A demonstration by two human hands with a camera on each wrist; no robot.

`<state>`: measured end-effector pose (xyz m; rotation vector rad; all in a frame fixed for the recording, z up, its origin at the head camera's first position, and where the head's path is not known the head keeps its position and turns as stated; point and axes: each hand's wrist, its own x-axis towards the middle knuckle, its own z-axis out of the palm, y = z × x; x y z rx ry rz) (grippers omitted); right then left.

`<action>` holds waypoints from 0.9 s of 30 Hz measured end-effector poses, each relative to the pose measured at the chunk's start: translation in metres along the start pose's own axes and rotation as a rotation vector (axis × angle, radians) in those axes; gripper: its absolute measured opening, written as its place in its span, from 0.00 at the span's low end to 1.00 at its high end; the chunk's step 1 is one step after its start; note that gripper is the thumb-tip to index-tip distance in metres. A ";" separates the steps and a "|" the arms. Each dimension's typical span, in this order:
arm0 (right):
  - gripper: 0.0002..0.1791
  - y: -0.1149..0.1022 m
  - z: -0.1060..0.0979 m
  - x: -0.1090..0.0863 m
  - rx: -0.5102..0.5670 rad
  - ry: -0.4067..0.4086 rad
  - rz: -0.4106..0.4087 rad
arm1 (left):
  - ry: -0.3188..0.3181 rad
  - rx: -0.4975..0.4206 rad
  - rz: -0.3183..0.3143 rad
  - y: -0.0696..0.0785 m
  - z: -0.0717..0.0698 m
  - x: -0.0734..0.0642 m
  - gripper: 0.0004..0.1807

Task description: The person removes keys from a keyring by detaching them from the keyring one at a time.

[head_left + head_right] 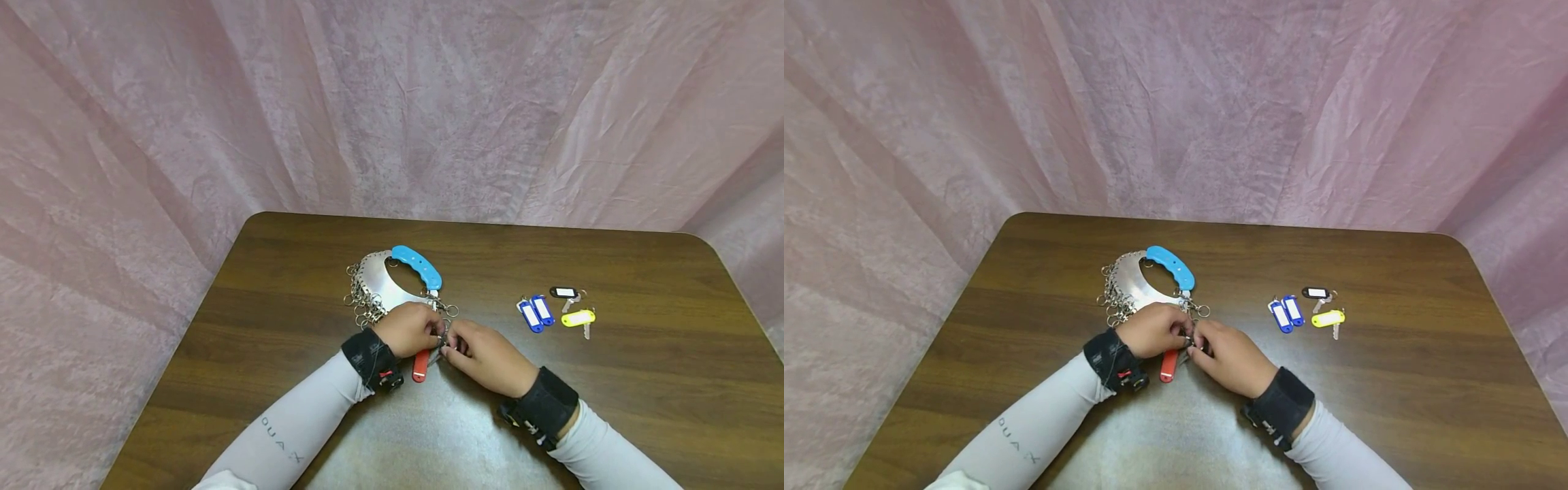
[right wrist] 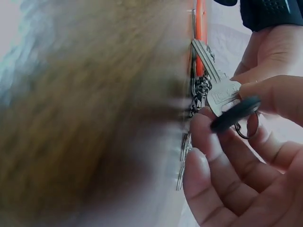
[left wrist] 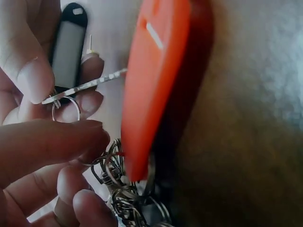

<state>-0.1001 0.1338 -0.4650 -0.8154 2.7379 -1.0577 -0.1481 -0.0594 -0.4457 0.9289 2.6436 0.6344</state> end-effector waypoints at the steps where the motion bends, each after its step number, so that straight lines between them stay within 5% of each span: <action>1: 0.09 0.000 0.000 0.000 0.005 0.008 -0.003 | 0.001 0.001 0.003 0.000 0.000 0.000 0.01; 17: 0.10 -0.005 -0.003 0.002 0.154 0.073 0.065 | 0.035 -0.103 -0.025 0.007 -0.010 -0.003 0.04; 27: 0.08 -0.006 -0.006 0.003 0.116 0.133 0.097 | 0.042 -0.097 -0.028 0.008 -0.016 -0.004 0.03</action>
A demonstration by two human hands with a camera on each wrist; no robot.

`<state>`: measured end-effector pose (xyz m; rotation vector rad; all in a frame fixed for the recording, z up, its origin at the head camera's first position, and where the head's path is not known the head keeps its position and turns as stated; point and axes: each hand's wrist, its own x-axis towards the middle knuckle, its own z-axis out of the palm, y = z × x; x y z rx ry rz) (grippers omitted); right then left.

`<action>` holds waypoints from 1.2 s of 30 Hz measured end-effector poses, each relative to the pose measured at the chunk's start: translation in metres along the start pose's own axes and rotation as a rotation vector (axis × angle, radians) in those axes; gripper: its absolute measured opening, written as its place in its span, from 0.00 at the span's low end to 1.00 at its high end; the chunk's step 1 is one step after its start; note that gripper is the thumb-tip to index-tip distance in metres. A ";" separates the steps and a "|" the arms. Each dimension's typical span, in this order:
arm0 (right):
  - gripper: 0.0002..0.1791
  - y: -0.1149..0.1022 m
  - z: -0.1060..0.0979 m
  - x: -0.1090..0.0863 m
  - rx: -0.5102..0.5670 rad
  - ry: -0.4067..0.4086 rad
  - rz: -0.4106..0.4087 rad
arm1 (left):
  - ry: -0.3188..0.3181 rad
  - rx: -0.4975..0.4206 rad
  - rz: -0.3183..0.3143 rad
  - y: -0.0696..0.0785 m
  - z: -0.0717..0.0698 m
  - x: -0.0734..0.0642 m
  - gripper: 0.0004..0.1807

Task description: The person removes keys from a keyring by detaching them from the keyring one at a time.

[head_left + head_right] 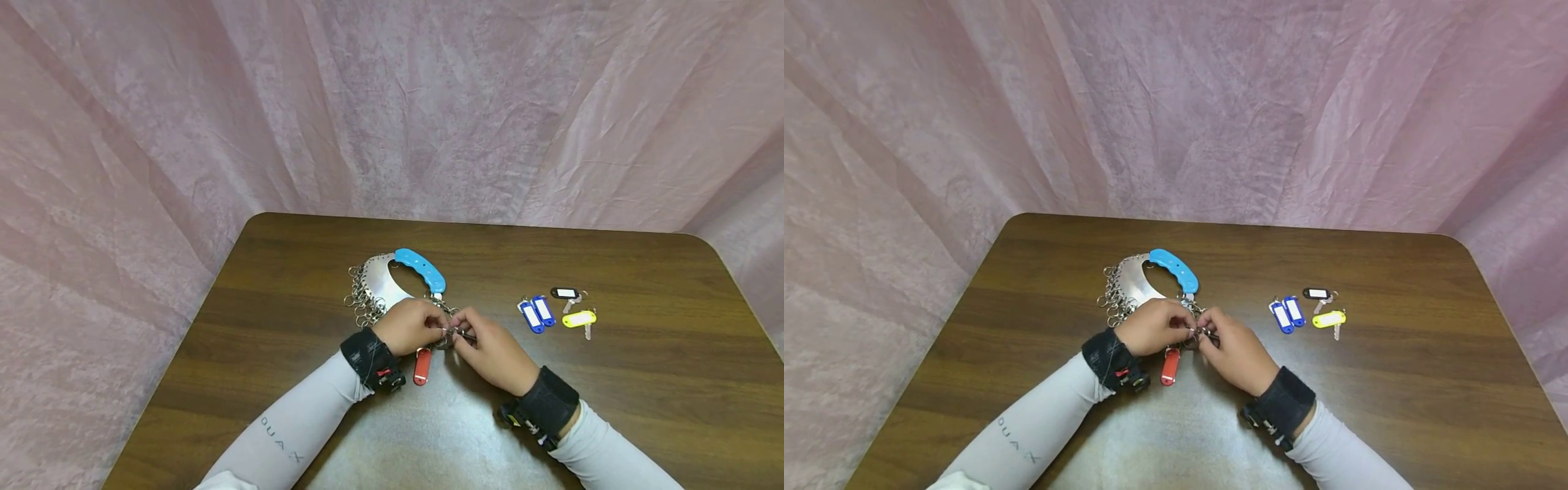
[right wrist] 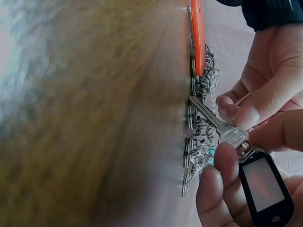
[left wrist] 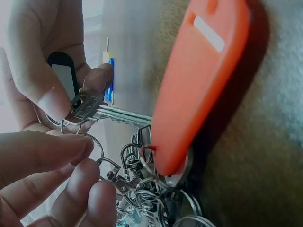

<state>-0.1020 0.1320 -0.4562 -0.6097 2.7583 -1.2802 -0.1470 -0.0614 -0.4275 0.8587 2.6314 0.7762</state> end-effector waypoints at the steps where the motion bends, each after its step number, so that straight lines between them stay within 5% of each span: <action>1: 0.08 0.000 0.000 0.000 -0.004 0.006 0.001 | 0.000 0.002 0.001 0.000 0.000 0.000 0.03; 15: 0.06 -0.001 -0.001 0.001 -0.009 0.062 0.032 | -0.053 -0.002 -0.002 0.001 -0.004 -0.003 0.09; 26: 0.05 -0.005 0.000 0.002 0.010 0.059 -0.014 | 0.075 -0.029 -0.005 -0.001 -0.003 -0.002 0.08; 32: 0.06 -0.007 -0.001 0.001 0.031 0.046 -0.069 | 0.053 -0.029 0.065 -0.004 -0.003 -0.002 0.09; 36: 0.07 -0.009 -0.001 0.001 0.028 0.042 -0.090 | 0.035 -0.047 0.047 -0.004 -0.004 -0.001 0.08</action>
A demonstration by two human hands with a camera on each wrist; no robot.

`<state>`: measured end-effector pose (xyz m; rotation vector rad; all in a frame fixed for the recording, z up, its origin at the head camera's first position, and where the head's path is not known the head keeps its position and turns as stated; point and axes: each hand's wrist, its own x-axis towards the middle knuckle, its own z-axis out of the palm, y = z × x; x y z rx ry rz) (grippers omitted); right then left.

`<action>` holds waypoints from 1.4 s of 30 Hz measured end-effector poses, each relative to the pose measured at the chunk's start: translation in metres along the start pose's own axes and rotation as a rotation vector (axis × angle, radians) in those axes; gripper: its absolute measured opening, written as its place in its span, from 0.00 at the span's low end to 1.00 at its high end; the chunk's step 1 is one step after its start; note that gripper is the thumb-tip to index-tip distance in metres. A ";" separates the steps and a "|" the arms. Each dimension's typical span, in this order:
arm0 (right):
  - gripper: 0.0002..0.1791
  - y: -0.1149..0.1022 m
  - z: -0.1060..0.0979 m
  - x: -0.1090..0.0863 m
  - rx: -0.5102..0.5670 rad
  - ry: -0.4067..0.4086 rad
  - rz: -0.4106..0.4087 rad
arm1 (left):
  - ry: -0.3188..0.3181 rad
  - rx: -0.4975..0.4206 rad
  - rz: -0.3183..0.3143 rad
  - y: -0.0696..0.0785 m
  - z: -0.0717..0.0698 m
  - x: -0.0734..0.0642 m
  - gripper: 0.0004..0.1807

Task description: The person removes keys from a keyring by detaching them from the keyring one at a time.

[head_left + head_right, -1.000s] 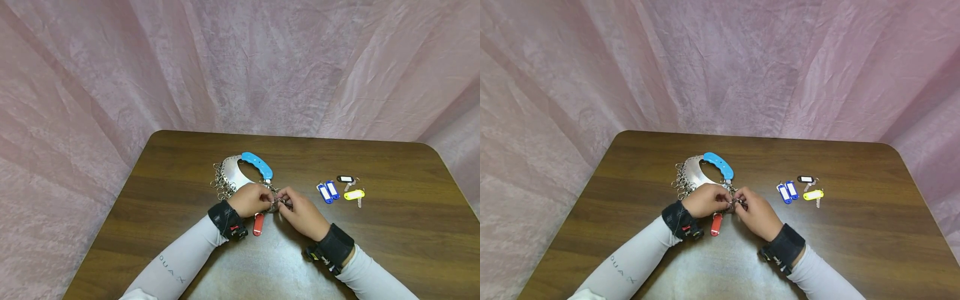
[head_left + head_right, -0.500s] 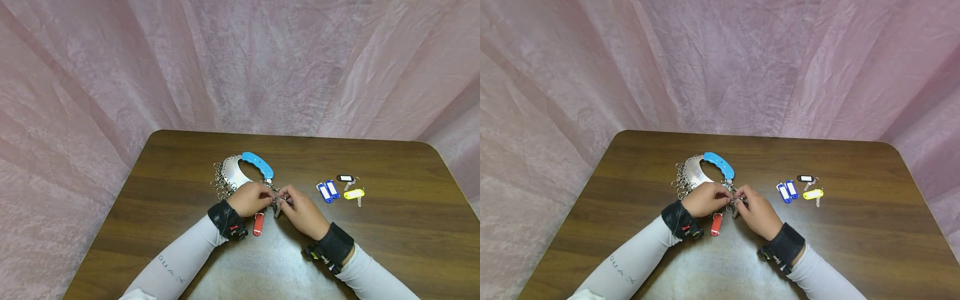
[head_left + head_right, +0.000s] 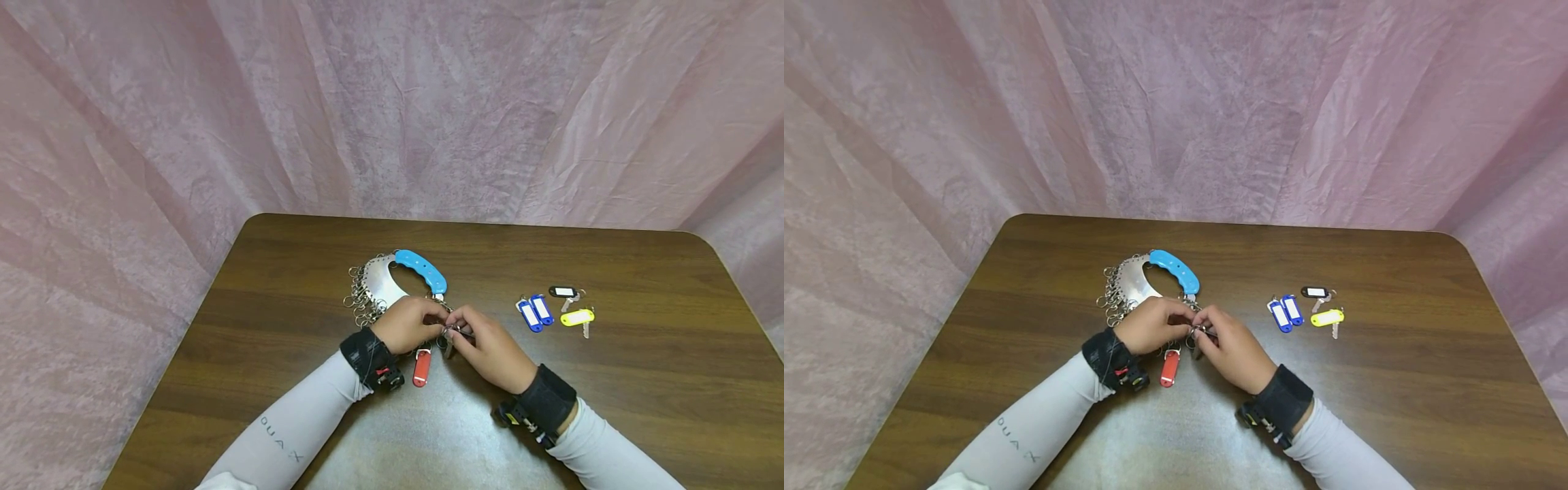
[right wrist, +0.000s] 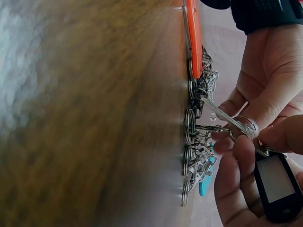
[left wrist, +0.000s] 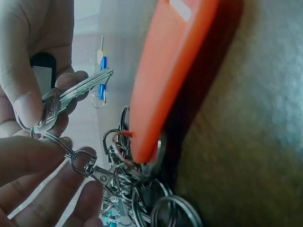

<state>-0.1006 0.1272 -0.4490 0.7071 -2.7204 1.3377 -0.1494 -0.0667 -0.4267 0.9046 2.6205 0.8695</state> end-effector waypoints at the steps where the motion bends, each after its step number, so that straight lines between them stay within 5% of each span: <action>1: 0.07 0.000 0.000 0.000 0.001 0.000 -0.003 | 0.000 -0.007 -0.012 0.000 0.000 0.000 0.08; 28: 0.06 -0.001 0.001 -0.001 -0.011 -0.005 0.006 | 0.070 -0.056 -0.066 -0.003 0.002 0.002 0.02; 42: 0.06 -0.002 0.001 -0.001 -0.019 0.014 0.040 | 0.068 0.003 -0.006 -0.004 0.002 0.002 0.03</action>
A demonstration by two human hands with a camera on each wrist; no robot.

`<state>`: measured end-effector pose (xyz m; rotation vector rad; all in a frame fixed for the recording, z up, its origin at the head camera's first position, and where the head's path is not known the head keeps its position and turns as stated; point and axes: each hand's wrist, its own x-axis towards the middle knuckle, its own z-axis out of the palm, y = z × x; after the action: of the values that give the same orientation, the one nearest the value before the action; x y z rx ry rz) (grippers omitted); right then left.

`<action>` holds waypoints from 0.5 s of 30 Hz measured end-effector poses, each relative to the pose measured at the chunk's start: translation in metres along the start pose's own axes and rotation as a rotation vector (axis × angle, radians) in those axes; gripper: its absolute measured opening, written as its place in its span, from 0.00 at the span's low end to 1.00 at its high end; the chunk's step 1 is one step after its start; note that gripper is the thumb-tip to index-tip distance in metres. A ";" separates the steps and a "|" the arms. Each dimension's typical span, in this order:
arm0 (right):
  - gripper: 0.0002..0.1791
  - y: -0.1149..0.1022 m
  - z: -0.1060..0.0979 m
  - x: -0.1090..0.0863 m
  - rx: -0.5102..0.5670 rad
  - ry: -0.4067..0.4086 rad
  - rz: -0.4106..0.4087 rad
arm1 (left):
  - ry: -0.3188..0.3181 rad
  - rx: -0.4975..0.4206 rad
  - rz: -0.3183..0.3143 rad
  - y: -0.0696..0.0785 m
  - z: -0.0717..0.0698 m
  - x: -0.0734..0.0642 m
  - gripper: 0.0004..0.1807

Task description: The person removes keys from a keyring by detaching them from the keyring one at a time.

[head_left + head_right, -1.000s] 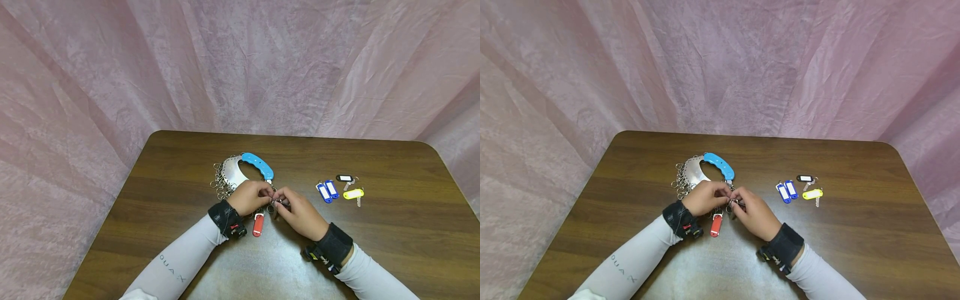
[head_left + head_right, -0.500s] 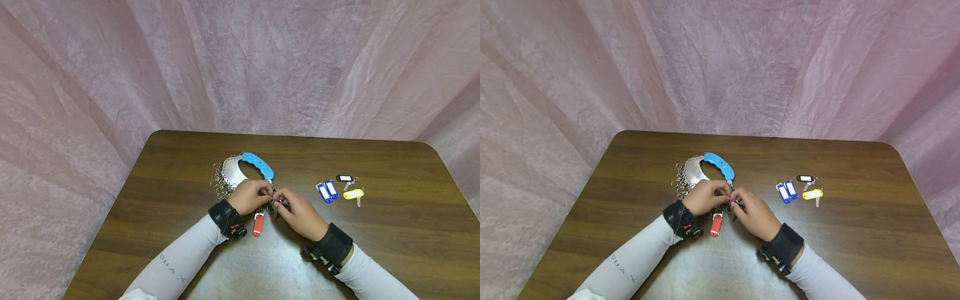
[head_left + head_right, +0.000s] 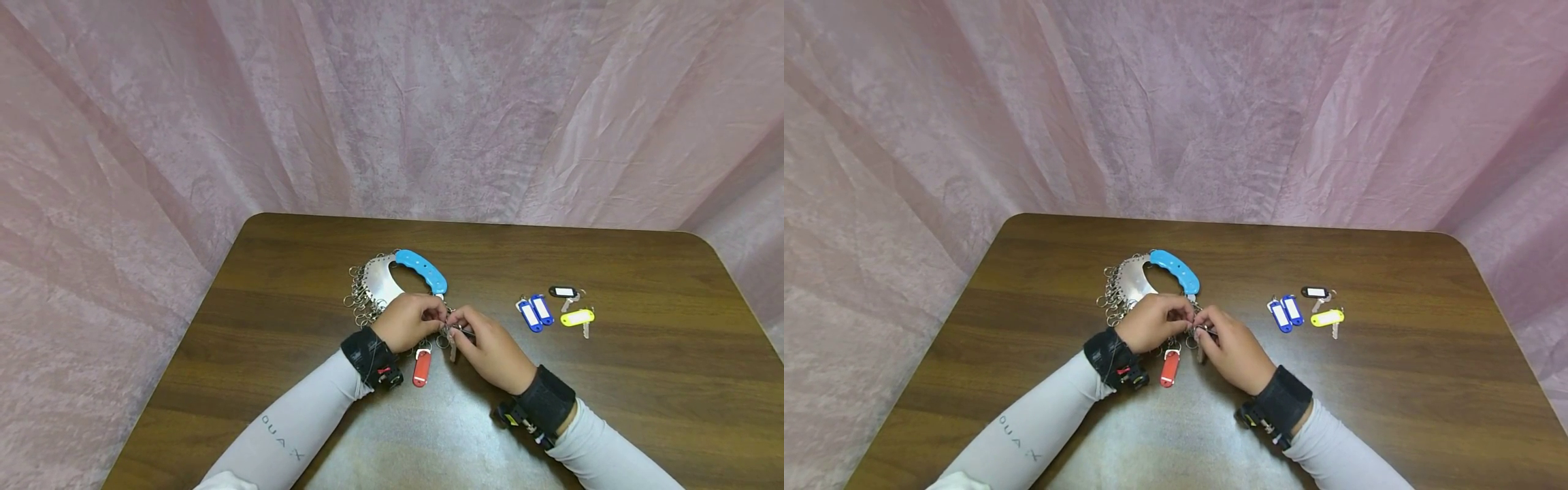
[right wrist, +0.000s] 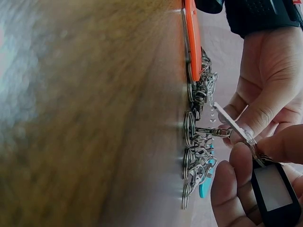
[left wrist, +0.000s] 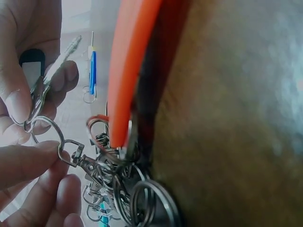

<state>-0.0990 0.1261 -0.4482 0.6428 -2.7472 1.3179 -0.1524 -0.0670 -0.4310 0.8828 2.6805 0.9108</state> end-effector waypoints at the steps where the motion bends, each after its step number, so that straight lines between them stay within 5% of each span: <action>1: 0.06 0.000 0.000 0.000 -0.002 0.003 0.000 | -0.003 0.003 0.001 0.000 0.000 0.000 0.03; 15: 0.05 0.000 0.000 0.000 0.013 0.012 0.007 | -0.025 0.053 0.047 -0.001 0.000 0.000 0.03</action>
<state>-0.0991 0.1258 -0.4483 0.6252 -2.7367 1.3370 -0.1527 -0.0675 -0.4315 0.9661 2.6845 0.8363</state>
